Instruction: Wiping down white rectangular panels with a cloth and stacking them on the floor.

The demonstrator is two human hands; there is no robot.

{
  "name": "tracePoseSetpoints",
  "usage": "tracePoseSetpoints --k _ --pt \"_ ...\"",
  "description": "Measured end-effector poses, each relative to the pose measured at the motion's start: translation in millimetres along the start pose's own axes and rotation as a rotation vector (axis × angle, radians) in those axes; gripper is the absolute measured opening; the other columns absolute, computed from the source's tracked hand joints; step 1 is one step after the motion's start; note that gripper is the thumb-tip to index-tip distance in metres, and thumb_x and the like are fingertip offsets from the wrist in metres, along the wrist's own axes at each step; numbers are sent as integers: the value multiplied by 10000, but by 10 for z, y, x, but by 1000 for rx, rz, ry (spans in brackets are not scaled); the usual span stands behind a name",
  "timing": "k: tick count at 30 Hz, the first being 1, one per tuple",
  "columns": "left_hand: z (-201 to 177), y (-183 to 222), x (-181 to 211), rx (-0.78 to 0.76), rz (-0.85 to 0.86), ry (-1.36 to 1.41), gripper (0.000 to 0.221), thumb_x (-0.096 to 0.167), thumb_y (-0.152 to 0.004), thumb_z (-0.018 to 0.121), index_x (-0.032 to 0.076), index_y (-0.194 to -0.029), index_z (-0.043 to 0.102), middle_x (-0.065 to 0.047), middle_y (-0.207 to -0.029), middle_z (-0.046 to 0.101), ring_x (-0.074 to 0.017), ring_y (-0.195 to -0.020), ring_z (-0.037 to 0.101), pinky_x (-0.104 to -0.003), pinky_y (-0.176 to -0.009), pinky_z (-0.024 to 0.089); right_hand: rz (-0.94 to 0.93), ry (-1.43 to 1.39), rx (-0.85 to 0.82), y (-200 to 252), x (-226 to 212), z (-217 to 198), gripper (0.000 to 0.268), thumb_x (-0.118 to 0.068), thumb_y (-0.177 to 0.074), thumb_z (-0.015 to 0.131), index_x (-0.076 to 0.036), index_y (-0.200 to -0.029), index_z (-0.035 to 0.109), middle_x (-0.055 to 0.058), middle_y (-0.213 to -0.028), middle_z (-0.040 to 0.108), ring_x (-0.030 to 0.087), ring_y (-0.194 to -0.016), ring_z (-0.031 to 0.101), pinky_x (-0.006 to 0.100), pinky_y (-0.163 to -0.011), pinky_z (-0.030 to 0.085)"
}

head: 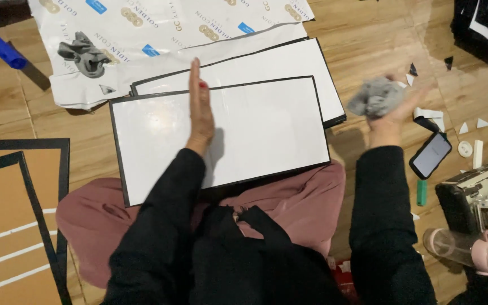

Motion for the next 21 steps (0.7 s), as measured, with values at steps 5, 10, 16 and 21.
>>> tracePoseSetpoints --k 5,10,16,21 --pt "-1361 231 340 84 -63 -491 526 366 -941 354 81 -1373 256 -194 -1431 210 -340 -1333 170 -475 -1080 156 -85 -327 12 115 -378 -1004 558 -551 -577 446 -64 -841 512 81 -855 539 191 -724 551 322 -720 482" --pt "-2008 744 67 198 -320 -433 439 175 -900 518 -46 -1260 397 -184 -1175 477 -251 -951 497 -304 -796 412 -15 -404 -471 -35 -430 -1550 319 -391 -842 583 -168 -1055 667 25 -987 588 85 -782 558 160 -654 435" --pt "-1829 866 77 245 -415 -314 170 132 -888 516 27 -1006 578 -28 -812 549 -108 -667 452 -207 -609 388 -224 -101 -191 737 -511 -111 374 -403 -808 614 -150 -1014 433 25 -823 522 128 -622 490 245 -503 386" --pt "-1586 948 -16 288 -464 -205 228 136 -883 495 50 -1084 563 -13 -799 546 -94 -644 452 -201 -603 399 -465 -27 -554 1241 -119 948 279 -432 -824 604 -173 -737 551 -20 -667 534 104 -566 531 226 -538 454"
Point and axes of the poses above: each hand's wrist, its own y-axis away from the middle knuckle, its own z-axis out of the palm, x = y × z, the point moved 4 cm from there along -y, towards the middle knuckle
